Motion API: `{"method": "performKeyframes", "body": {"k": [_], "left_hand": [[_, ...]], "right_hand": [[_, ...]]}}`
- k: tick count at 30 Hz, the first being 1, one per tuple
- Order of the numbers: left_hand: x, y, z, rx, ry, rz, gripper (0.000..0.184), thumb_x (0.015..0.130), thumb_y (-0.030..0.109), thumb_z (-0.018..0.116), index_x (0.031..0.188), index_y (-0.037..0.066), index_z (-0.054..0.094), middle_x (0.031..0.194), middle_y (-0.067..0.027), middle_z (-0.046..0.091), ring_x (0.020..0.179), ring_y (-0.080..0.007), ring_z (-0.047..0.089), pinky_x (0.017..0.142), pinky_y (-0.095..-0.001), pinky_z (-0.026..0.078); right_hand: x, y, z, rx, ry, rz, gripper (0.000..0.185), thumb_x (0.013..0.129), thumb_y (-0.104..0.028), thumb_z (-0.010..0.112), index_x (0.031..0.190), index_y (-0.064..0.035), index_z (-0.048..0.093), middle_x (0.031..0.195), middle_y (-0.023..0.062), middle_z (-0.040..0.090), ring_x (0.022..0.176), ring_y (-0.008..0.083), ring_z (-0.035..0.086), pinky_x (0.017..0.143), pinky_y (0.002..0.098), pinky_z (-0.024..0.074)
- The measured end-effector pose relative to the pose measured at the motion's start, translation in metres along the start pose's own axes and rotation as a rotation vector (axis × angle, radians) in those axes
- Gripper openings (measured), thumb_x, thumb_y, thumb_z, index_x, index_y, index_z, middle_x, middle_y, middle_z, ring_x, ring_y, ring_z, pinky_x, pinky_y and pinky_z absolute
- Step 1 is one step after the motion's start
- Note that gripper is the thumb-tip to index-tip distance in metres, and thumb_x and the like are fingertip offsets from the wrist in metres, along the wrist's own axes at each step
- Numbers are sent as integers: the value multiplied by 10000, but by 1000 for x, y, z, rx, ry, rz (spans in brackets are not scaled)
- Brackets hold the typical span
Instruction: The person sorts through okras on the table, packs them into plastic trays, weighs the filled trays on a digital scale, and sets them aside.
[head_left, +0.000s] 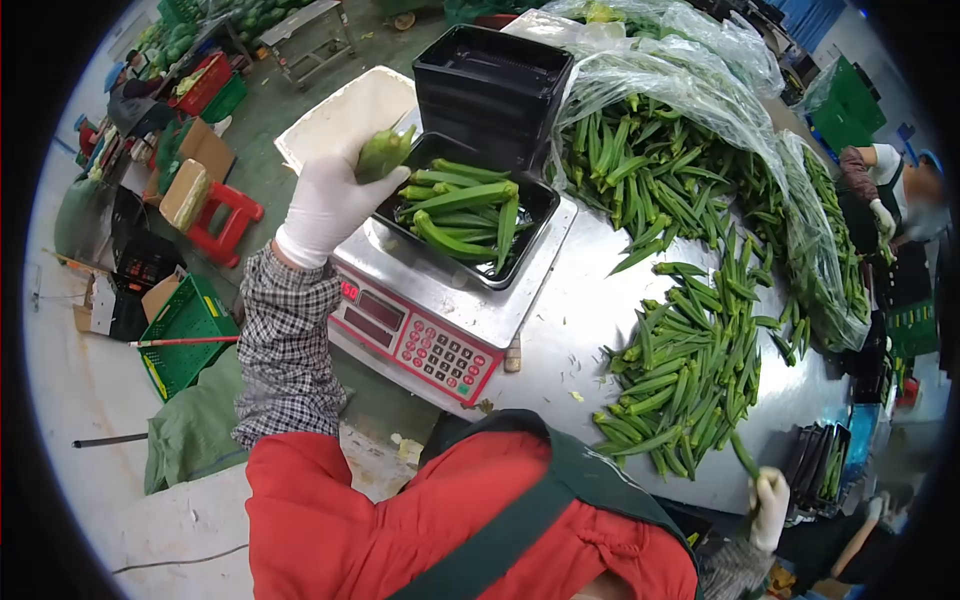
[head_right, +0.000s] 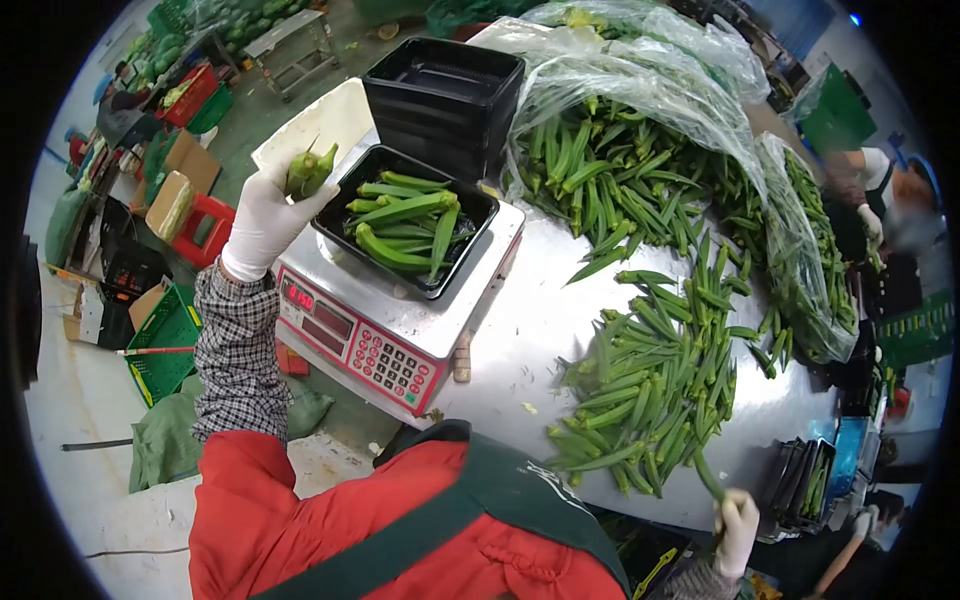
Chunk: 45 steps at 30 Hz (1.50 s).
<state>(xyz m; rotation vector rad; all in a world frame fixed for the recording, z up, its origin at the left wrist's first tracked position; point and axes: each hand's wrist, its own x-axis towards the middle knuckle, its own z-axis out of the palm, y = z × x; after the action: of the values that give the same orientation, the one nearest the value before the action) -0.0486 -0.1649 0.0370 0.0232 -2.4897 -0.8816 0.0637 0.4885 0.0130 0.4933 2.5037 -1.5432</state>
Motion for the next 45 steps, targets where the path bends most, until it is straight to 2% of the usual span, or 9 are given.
{"method": "performKeyframes", "body": {"k": [4,5,7,9,10,13,21,38,45], "left_hand": [[9,21,1,-93,-94,-150,377,743,99,712,1059,-49,569,875,-57,644,787,-83,574,721,-239,469],[12,21,3,-172,-110,-174,381,743,105,713,1059,-54,570,880,-60,644,791,-86,577,723,-236,470],[16,20,10,-330,-143,-213,391,744,119,715,1058,-65,570,890,-65,646,800,-92,581,727,-230,472],[15,23,26,-202,-228,-105,394,756,175,689,1078,-24,583,991,-99,656,881,-169,629,770,-284,489],[16,24,36,-44,-279,-63,360,744,181,687,1043,3,594,949,-108,651,864,-212,625,771,-306,489],[17,5,70,285,-298,159,282,707,204,684,934,53,612,853,-141,616,856,-317,585,786,-365,471],[40,23,47,-138,-293,-107,361,698,227,682,977,7,620,913,-185,637,870,-277,632,773,-331,486],[38,59,108,436,-651,-128,577,595,379,723,1000,-6,581,955,-198,626,934,-320,604,824,-365,473],[39,64,116,518,-752,-111,468,644,268,671,1003,-9,556,966,-209,622,937,-333,604,828,-374,475]], "right_hand": [[-68,64,-63,-77,163,234,90,830,-85,486,798,-14,532,617,35,545,392,66,400,367,198,315],[-84,84,-93,-80,39,426,189,873,-105,506,1016,-21,598,951,103,620,704,167,586,538,263,466],[-100,101,-96,-269,3,473,200,848,-99,539,1017,-2,587,899,106,621,785,193,628,741,253,521],[-100,169,-107,-266,129,574,109,799,-98,510,810,2,553,645,55,577,374,89,403,355,233,327],[-97,182,-106,-334,216,671,144,773,-103,525,850,5,580,668,74,598,355,112,402,341,262,324],[-84,204,-100,-281,334,553,178,798,-121,528,920,-5,586,660,73,591,345,120,395,331,265,314],[-62,126,-53,-224,322,378,211,857,-119,497,996,12,585,657,57,588,385,73,408,359,214,322],[-31,39,1,42,242,3,223,918,-149,475,1030,17,573,750,52,606,414,45,386,378,175,295],[6,-74,63,54,114,-404,324,957,-214,393,1035,32,589,879,82,626,784,138,555,734,257,419]]}}
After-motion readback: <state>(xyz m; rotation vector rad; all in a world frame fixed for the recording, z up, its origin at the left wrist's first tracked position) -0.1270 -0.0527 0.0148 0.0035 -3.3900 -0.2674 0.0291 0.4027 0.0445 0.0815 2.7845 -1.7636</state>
